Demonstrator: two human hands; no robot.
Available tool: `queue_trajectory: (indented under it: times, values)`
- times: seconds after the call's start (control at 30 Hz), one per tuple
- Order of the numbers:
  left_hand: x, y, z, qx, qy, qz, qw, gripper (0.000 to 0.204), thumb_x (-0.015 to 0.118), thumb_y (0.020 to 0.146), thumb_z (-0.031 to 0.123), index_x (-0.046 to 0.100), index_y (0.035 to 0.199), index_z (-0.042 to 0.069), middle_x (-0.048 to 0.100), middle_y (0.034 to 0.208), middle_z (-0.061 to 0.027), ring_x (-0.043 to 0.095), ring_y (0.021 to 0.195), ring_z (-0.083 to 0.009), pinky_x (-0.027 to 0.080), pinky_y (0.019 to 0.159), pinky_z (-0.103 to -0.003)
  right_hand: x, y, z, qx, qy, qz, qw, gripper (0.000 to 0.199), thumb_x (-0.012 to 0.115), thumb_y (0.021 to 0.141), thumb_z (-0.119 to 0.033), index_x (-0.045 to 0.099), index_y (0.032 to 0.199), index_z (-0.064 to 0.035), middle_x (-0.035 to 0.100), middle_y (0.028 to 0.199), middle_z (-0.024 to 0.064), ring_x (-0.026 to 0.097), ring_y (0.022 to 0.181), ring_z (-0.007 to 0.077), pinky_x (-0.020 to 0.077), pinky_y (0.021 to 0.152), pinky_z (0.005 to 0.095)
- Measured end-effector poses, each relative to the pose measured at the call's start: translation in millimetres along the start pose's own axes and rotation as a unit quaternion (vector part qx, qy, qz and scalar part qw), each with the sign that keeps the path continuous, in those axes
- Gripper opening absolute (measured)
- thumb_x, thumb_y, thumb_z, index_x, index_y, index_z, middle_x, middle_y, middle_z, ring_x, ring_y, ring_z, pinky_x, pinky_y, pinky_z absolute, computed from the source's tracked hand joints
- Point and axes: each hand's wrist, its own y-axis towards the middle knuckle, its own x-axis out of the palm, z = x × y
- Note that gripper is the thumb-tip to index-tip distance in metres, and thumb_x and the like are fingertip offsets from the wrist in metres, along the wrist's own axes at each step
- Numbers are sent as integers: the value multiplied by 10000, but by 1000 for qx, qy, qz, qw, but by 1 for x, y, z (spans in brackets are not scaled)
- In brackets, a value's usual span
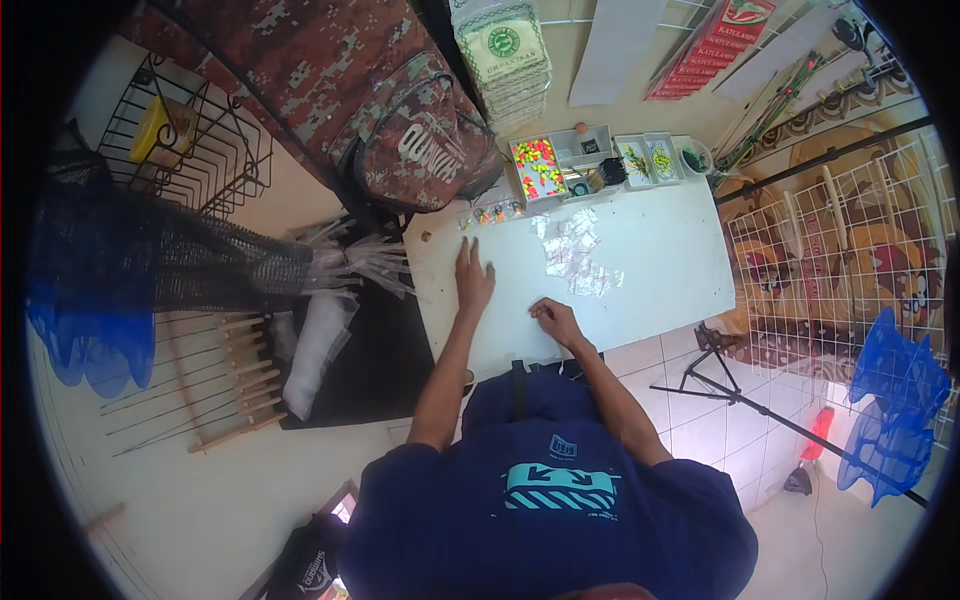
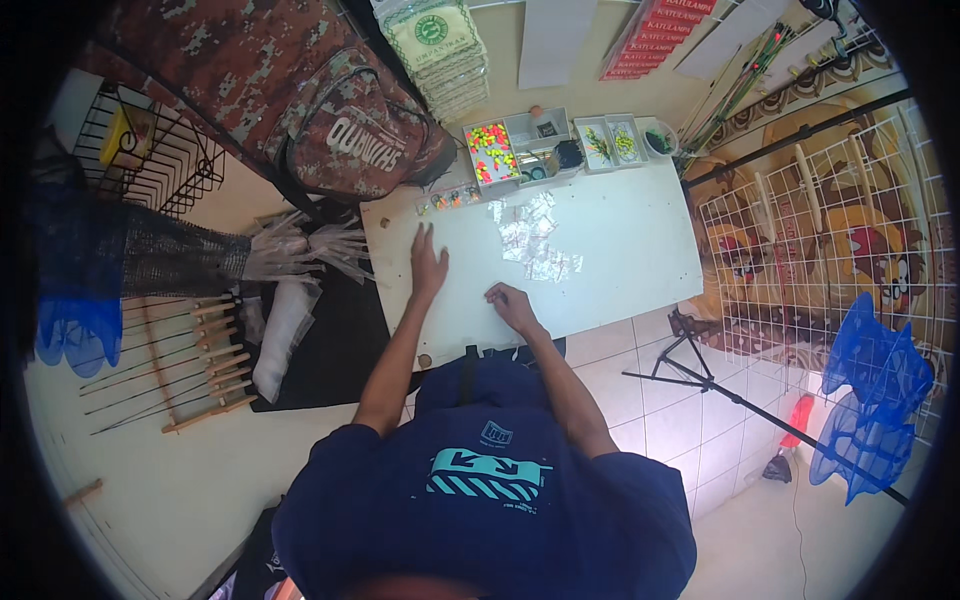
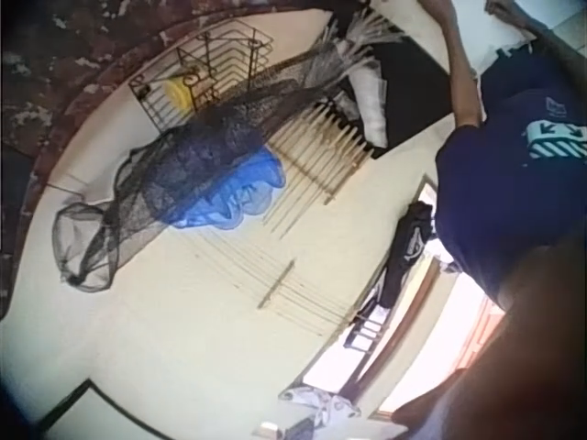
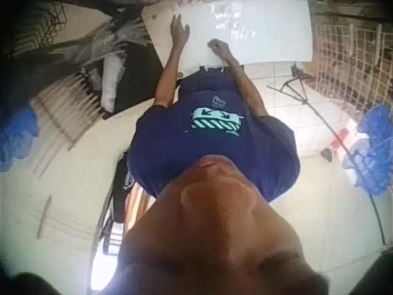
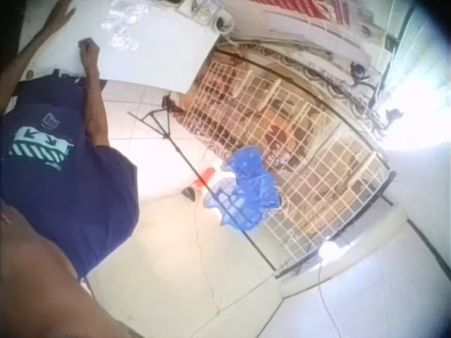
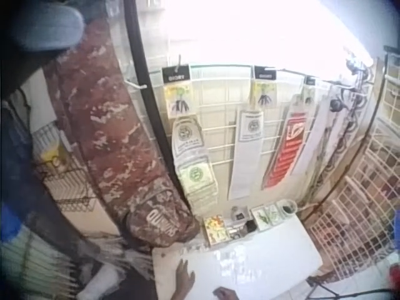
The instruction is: The recorder is assembling small fishing lure components, specifically attaching hooks or beads to a line.
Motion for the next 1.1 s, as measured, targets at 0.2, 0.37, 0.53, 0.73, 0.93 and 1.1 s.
queue_trajectory:
  times: [0.2,0.37,0.53,0.73,0.93,1.1]
  values:
    - [29,-52,34,5,-73,-58,996,542,618,845,102,465,1354,-4,268,1496,-280,286,1376,-426,270,1130,-455,-10,-1,-4,-7,-29,-23,999,194,517,844,49,635,990,0,678,873,90,654,839,162,510,796,293]
    - [43,-72,46,2,-71,-107,992,487,640,851,143,530,1318,60,278,1493,-285,268,1379,-460,275,1129,-466,-20,-10,8,8,-13,-12,1000,187,528,875,20,621,1034,-11,690,926,95,670,886,170,519,825,298]
    - [57,-67,59,-48,-46,-118,991,444,663,857,194,571,1281,101,313,1472,-298,260,1373,-489,273,1129,-484,-51,-18,15,34,-1,-18,999,230,538,863,11,622,1075,-12,675,975,69,625,876,113,501,797,260]
    - [91,-69,91,-36,-68,-112,991,602,665,840,208,449,1395,117,271,1473,-326,267,1347,-520,280,1109,-512,-101,-25,35,53,2,-28,998,199,565,887,-43,622,1075,-13,679,975,67,632,857,120,512,754,265]
    - [122,-65,134,-39,-64,-107,991,726,667,837,212,322,1471,129,195,1448,-413,222,1347,-550,239,1115,-540,-156,-28,55,80,10,-1,997,191,543,900,-54,622,1065,-1,685,934,73,631,801,114,512,720,261]
    - [138,-75,155,-86,-26,-35,995,739,680,823,194,323,1466,123,128,1465,-416,201,1343,-572,239,1109,-559,-193,-25,48,94,-2,-31,995,206,513,908,-72,620,1069,-1,687,917,86,636,775,119,516,720,274]
